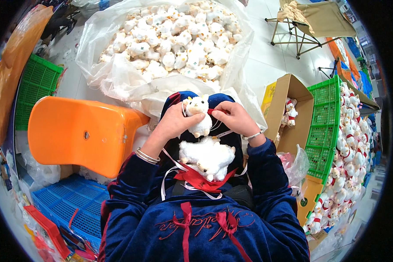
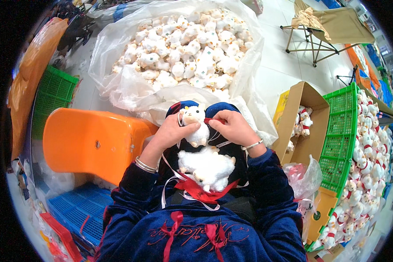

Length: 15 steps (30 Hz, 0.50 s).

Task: The person sits on the floor and ties red ribbons around the necks of small white plush toys. They pick up each toy, wrap the ribbon, and tie a bow by hand, then place the finished toy aside.

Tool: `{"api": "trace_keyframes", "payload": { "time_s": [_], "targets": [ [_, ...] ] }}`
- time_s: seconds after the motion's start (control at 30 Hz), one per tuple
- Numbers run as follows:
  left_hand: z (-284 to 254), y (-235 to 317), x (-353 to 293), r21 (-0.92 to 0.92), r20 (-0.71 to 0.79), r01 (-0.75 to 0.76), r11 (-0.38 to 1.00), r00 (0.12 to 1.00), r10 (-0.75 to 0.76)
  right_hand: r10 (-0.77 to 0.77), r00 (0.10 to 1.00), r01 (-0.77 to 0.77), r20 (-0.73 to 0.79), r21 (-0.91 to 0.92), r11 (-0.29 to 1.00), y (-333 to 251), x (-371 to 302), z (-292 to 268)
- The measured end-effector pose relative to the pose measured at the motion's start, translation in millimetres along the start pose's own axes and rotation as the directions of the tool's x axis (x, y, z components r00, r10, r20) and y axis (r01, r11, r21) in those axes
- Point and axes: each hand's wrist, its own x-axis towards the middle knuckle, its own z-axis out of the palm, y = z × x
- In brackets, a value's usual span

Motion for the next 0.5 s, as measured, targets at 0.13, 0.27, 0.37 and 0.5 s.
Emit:
{"api": "trace_keyframes", "payload": {
  "time_s": [0.13,0.27,0.37,0.5],
  "targets": [
    [-4,-2,3,0.114,0.032,0.034,0.993,0.999,-0.038,-0.077,0.994,0.066,-0.073,-0.154,0.986,2,0,-5],
    [-4,-15,9,0.123,-0.005,0.037,0.992,0.999,-0.037,-0.088,0.982,0.057,-0.170,-0.178,0.982,-1,4,-1],
    [-5,-10,8,0.087,-0.002,0.077,0.993,0.997,-0.078,-0.109,0.974,0.055,-0.200,-0.260,0.964,0,6,-1],
    [-4,2,5,0.135,-0.008,0.031,0.990,1.000,-0.030,-0.036,0.979,-0.055,-0.201,-0.430,0.901,-9,11,-3]
  ]
}}
